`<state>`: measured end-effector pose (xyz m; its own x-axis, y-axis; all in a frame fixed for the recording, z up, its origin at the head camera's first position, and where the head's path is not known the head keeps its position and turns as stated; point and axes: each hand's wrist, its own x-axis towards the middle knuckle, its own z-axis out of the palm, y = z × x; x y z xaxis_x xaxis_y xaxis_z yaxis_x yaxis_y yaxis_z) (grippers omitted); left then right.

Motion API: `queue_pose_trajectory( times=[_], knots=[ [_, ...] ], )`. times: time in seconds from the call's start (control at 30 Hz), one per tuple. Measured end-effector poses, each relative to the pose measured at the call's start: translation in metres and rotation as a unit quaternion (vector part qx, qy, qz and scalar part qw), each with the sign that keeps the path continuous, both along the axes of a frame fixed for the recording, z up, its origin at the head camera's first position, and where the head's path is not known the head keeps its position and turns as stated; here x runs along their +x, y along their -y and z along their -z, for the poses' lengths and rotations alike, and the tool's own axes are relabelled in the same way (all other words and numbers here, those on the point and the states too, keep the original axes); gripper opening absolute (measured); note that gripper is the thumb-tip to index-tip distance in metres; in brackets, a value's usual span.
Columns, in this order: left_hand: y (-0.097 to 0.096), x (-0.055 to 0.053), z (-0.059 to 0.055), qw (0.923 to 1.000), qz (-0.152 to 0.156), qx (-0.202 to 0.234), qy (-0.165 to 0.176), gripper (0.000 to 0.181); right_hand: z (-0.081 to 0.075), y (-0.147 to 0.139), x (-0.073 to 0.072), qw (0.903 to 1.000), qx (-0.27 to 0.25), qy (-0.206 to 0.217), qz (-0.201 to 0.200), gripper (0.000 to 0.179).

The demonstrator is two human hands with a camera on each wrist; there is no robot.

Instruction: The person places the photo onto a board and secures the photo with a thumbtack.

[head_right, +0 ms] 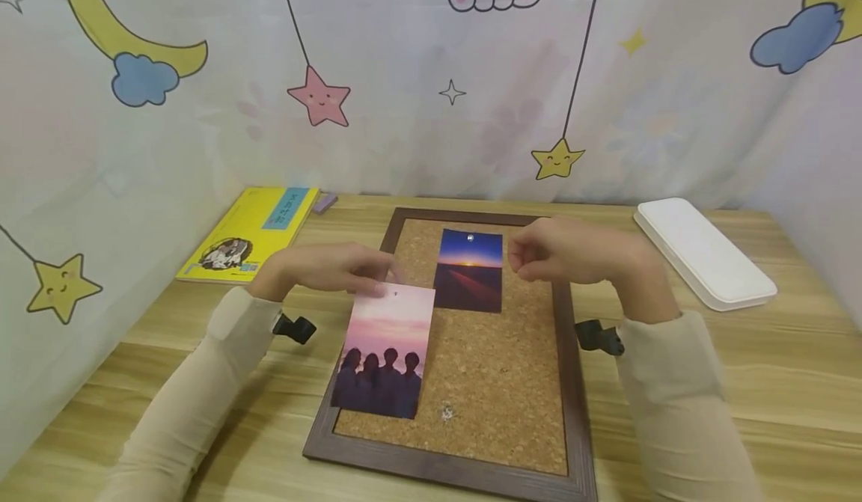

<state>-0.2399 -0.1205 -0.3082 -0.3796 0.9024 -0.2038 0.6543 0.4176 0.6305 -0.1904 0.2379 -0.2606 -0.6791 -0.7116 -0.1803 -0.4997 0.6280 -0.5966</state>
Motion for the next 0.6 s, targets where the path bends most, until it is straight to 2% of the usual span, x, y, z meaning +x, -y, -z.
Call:
queue_pose_trajectory(
  times=[0.23,0.6],
  knots=[
    [-0.024,-0.001,0.004,0.9998,0.015,-0.009,-0.006,0.023,0.002,0.018,-0.002,0.9999,0.005,-0.010,-0.012,0.010],
    [-0.058,0.004,0.011,0.9984,0.047,-0.023,0.022,0.024,0.020,0.039,-0.008,0.9976,0.008,-0.026,-0.064,0.012]
  ],
)
